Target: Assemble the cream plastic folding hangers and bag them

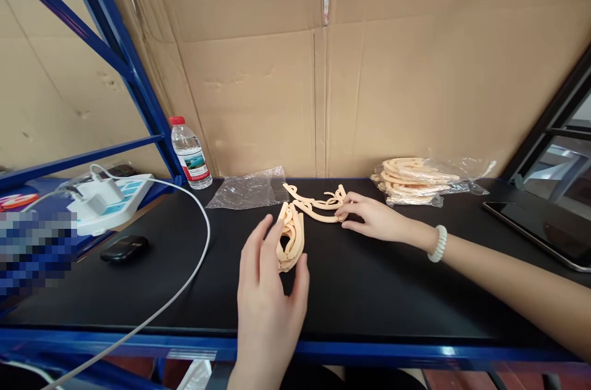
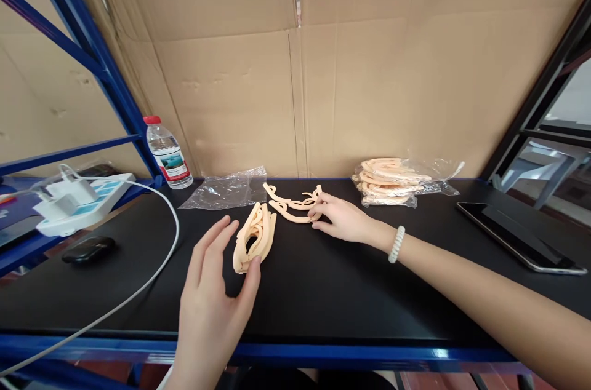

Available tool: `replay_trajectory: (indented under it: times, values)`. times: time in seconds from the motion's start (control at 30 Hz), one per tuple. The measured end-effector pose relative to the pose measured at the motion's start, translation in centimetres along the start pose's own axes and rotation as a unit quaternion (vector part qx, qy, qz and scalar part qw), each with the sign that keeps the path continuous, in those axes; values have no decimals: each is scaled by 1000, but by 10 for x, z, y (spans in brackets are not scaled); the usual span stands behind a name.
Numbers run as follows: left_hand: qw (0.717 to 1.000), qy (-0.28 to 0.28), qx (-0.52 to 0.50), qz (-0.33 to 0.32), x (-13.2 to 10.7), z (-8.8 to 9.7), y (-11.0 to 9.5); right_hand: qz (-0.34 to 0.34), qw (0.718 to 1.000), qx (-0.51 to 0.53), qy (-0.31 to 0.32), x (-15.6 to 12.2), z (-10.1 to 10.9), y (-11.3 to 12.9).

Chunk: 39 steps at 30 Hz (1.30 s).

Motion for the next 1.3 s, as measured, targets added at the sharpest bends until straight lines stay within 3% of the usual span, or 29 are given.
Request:
replay_trajectory:
  times: [0.07, 0.1, 0.2, 0.27, 0.37, 0.47, 0.53, 0.63, 0.73, 0.93, 1.1, 1.23, 1.3]
  values:
    - [997, -10, -73, -23, -12, 7, -20, 0, 1000, -25, -8, -17, -3, -1]
    - [993, 13, -116, -20, -18, 4, -28, -3, 999, -36, -15, -24, -4, 0]
    - [963, 123, -238, 12, -37, -19, -47, -13, 998, -60, -24, -40, -4, 4]
    - [943, 198, -267, 27, -45, -36, -55, -23, 997, -70, -24, -48, -3, 8]
    - [932, 270, -242, 18, -45, -52, -58, -65, 992, -92, -57, -53, 13, 7]
    - [945, 286, -157, -29, -34, -61, -59, -157, 972, -124, -126, -54, 44, -9]
    - [952, 290, -70, -69, -27, -69, -62, -230, 954, -136, -137, -54, 56, -24]
    - [940, 328, 15, -90, -25, -87, -68, -310, 934, -129, -123, -52, 53, -38]
    - [924, 367, 29, -106, -29, -98, -78, -346, 927, -89, -112, -51, 38, -47]
    - [924, 358, 0, -133, -30, -94, -89, -391, 913, 83, -82, -60, 12, -64]
    - [926, 344, -84, -128, -28, -91, -88, -351, 895, 249, -115, -68, 11, -44]
    - [930, 278, -239, -25, -20, -81, -71, -278, 881, 343, -171, -85, 23, -13]
    - [898, 265, -345, 69, -21, -82, -58, -245, 876, 366, -197, -99, 29, 0]
Point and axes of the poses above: each hand's wrist, its own x-axis towards the middle knuckle, its own z-axis out of the back of the hand, y = z × x, the point moved 10 cm from there along x, towards the middle knuckle, and after that the axes turned 10 degrees about x, right-handed, at the moved point
